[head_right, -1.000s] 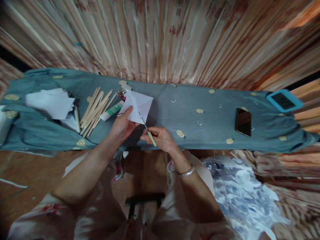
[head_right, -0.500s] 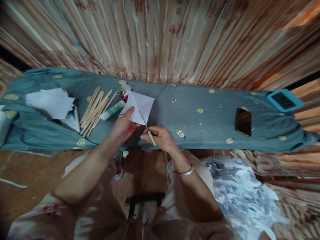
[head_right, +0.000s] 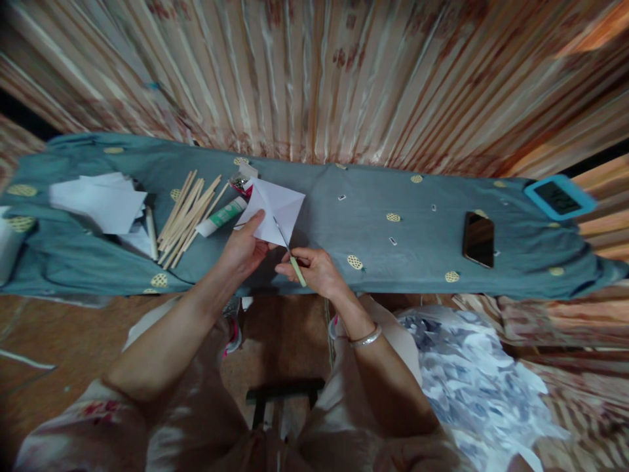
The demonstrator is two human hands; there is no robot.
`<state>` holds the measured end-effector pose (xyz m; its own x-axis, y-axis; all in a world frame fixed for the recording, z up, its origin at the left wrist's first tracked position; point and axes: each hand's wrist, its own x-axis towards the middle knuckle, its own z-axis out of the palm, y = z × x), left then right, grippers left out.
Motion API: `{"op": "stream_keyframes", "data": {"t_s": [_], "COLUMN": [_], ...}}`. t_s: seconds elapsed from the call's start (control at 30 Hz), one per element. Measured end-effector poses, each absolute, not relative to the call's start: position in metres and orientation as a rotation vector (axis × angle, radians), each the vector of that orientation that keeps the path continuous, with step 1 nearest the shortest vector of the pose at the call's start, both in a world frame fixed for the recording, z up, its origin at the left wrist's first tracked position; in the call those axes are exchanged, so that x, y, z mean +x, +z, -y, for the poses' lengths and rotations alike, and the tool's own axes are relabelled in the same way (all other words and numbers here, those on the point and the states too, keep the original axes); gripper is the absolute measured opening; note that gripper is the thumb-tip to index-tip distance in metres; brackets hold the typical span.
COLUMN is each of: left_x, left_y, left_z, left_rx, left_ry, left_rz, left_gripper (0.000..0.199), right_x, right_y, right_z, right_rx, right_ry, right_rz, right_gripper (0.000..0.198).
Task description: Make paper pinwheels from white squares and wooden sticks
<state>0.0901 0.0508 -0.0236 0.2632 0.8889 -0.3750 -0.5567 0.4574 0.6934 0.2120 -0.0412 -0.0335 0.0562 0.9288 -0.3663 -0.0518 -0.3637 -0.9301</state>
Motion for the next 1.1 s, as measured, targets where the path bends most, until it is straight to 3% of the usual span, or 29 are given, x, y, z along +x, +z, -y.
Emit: {"op": "stream_keyframes", "data": {"t_s": [0.83, 1.1], "left_x": [0.09, 0.083], "left_y": [-0.023, -0.019], "left_z": [-0.05, -0.06], "left_rx": [0.445, 0.421], "left_ry": [1.035, 1.096], "left_rz": [-0.795, -0.79], "left_gripper": [0.008, 0.005], "right_x": [0.21, 0.215], "right_y": [-0.039, -0.03], "right_z": [0.04, 0.044], "right_rx": [-1.499, -1.484], "right_ry": [1.411, 1.573], "right_rz": [0.955, 1.019], "right_gripper": [0.049, 0.049]}}
